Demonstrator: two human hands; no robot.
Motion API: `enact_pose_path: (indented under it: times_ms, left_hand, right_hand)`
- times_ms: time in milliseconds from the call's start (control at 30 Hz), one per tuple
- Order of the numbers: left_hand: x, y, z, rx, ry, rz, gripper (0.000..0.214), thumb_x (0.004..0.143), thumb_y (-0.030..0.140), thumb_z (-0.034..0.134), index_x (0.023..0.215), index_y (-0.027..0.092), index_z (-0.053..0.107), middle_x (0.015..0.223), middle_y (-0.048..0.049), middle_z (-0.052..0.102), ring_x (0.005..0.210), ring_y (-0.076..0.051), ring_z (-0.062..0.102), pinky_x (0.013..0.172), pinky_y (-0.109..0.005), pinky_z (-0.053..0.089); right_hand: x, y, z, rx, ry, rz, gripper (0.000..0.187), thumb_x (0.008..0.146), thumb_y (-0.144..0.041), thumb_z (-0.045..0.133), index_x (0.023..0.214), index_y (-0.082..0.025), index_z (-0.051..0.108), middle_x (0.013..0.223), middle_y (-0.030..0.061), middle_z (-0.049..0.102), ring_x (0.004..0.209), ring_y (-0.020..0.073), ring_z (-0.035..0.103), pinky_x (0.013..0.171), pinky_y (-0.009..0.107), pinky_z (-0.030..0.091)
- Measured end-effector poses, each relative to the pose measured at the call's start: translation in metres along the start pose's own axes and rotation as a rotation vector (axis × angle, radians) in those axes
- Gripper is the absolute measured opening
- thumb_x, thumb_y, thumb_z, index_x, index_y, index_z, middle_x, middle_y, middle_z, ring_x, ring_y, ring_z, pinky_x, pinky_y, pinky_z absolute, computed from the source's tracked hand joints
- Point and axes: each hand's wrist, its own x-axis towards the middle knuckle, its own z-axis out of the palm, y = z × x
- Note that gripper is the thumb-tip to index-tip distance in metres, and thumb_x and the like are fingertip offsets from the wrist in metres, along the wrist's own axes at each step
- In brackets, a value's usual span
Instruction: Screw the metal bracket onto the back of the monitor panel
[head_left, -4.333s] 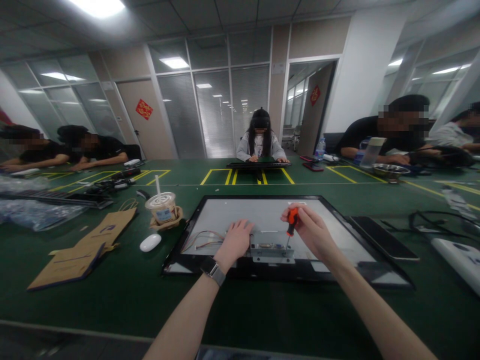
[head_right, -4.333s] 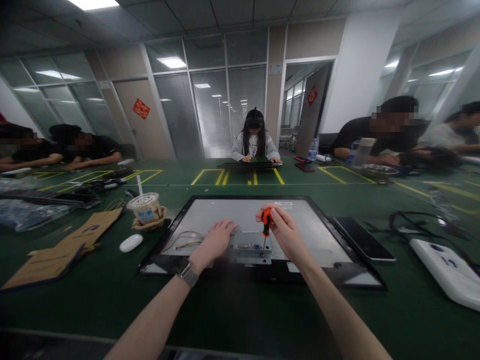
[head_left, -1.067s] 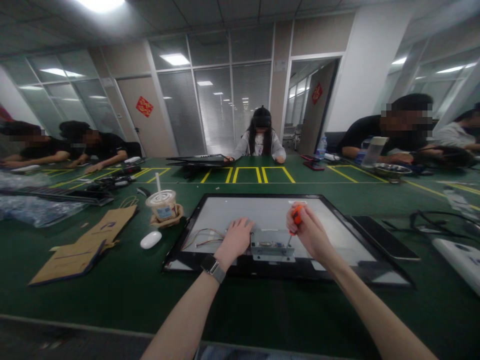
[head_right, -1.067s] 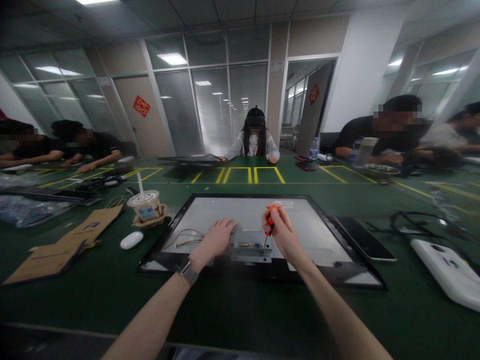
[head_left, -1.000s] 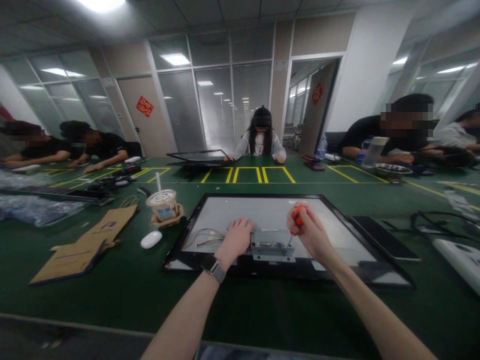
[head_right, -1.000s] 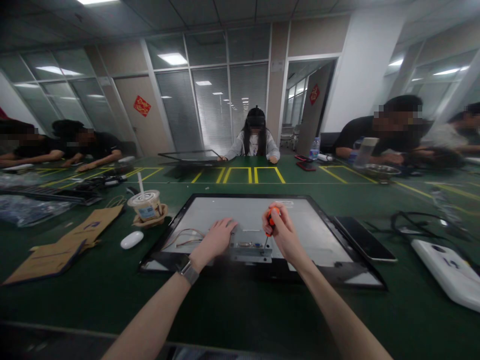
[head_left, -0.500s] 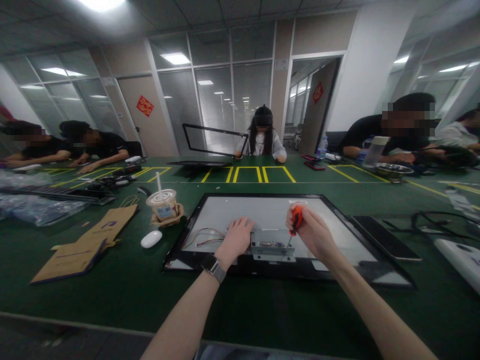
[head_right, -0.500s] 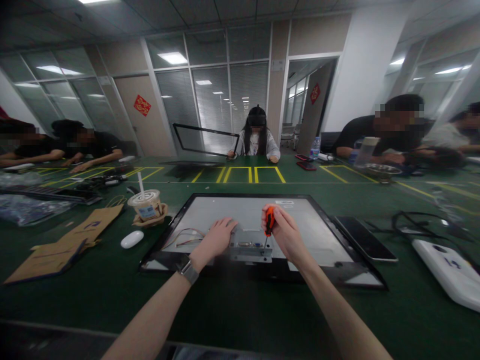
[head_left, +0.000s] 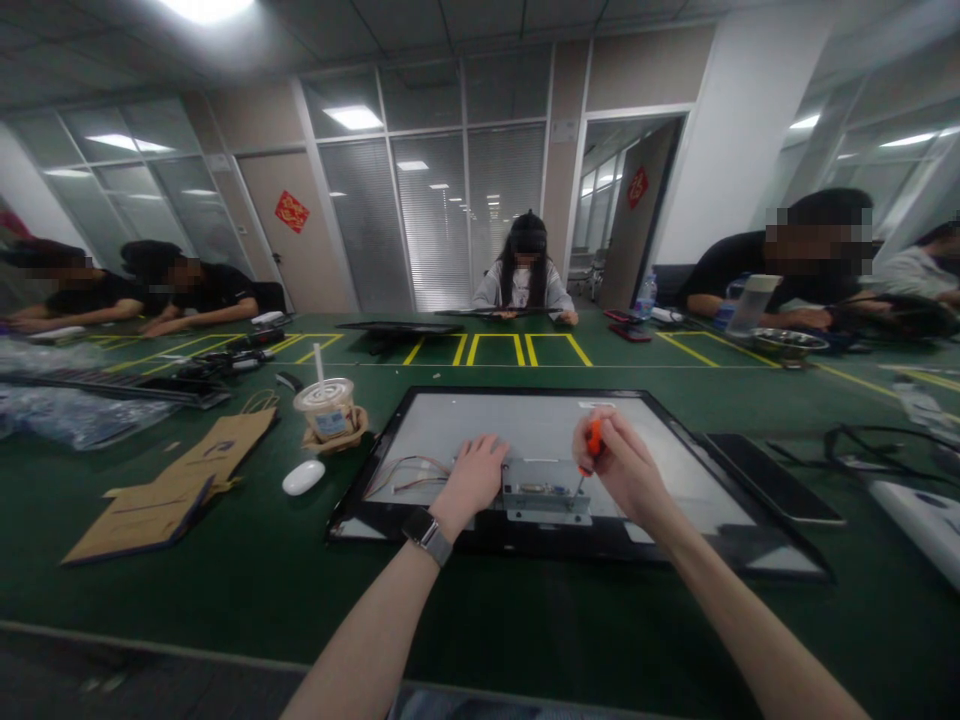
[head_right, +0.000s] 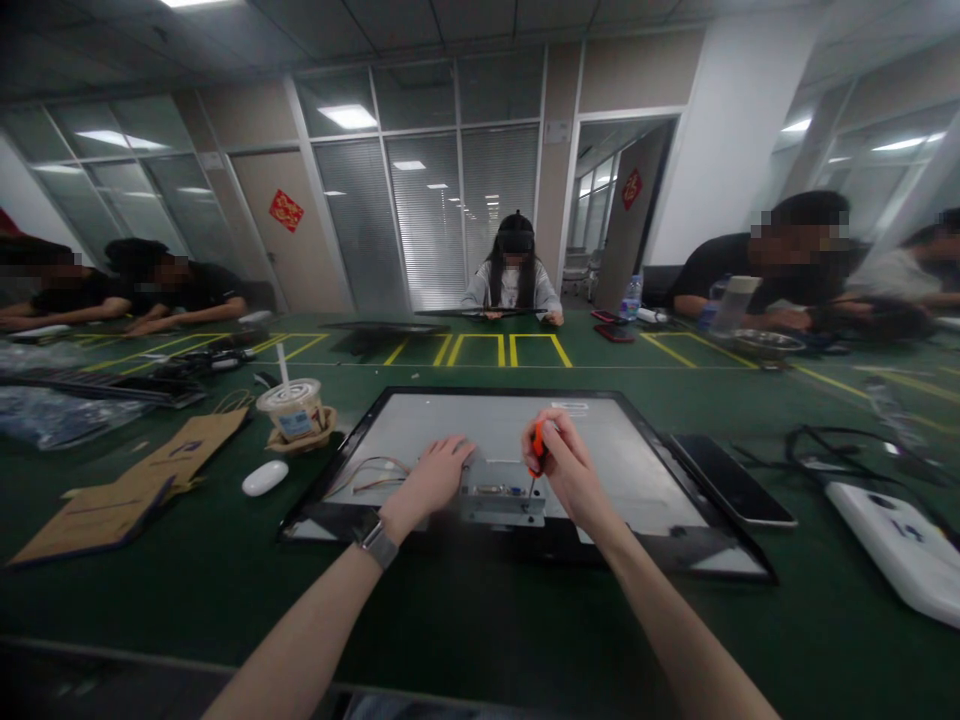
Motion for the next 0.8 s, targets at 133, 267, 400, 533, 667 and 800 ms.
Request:
enact_pose_path:
  times_ms: [133,267,400,533,667,800]
  left_hand:
    - [-0.0001,0.0003,-0.0006,-0.003,-0.001,-0.001,0.050,0.095,0.009,0.033,0.142,0.017,0.047,0.149,-0.0139,0.046,0.135,-0.027,0.044,0.111,-0.044,0.037]
    - [0.0000,0.0000,0.0003,0.000,0.001,-0.002,0.048,0.096,0.011,0.033,0.142,0.018,0.046,0.149,-0.0138,0.045,0.135,-0.027,0.044,0.111,-0.045,0.036]
    - [0.0005,-0.0011,0.0021,0.006,0.011,0.002,0.048,0.096,0.011,0.034,0.141,0.018,0.046,0.149,-0.0136,0.045,0.134,-0.028,0.045,0.110,-0.045,0.037]
    - [0.0007,-0.0019,0.0029,0.006,0.018,0.009,0.049,0.094,0.009,0.036,0.141,0.019,0.046,0.147,-0.0137,0.047,0.133,-0.027,0.046,0.109,-0.045,0.038]
    - [-0.0001,-0.0017,0.0021,-0.004,0.017,0.010,0.049,0.094,0.009,0.035,0.141,0.019,0.046,0.148,-0.0139,0.046,0.134,-0.027,0.045,0.110,-0.046,0.037]
    - [-0.0011,-0.0003,-0.0004,-0.009,0.013,0.009,0.048,0.095,0.010,0.035,0.141,0.018,0.047,0.148,-0.0141,0.045,0.134,-0.028,0.045,0.110,-0.044,0.037]
  right_hand:
    - [0.0017,-0.0043,-0.0005,-0.012,-0.019,0.035,0.030,0.085,-0.051,0.066,0.078,-0.022,0.062,0.074,0.0012,0.054,0.059,0.0156,0.049,0.051,0.029,0.036]
    - [0.0019,-0.0051,0.0013,0.015,-0.017,0.062,0.029,0.085,-0.051,0.065,0.080,-0.023,0.063,0.070,0.0002,0.052,0.056,0.0152,0.045,0.051,0.030,0.035]
    - [0.0012,-0.0013,0.0026,0.051,0.004,0.049,0.027,0.086,-0.052,0.065,0.088,-0.026,0.058,0.064,-0.0029,0.052,0.052,0.0143,0.043,0.051,0.028,0.032]
    - [0.0004,0.0020,0.0015,0.016,0.018,0.015,0.029,0.083,-0.052,0.070,0.085,-0.026,0.056,0.062,-0.0042,0.052,0.051,0.0135,0.041,0.050,0.027,0.030]
    - [-0.0005,0.0022,-0.0004,-0.011,-0.022,0.055,0.032,0.083,-0.054,0.069,0.079,-0.023,0.060,0.066,-0.0006,0.057,0.055,0.0147,0.047,0.050,0.027,0.033]
    - [-0.0015,0.0004,0.0000,-0.072,-0.052,0.069,0.037,0.086,-0.056,0.064,0.078,-0.020,0.066,0.074,0.0035,0.059,0.064,0.0175,0.053,0.054,0.029,0.039]
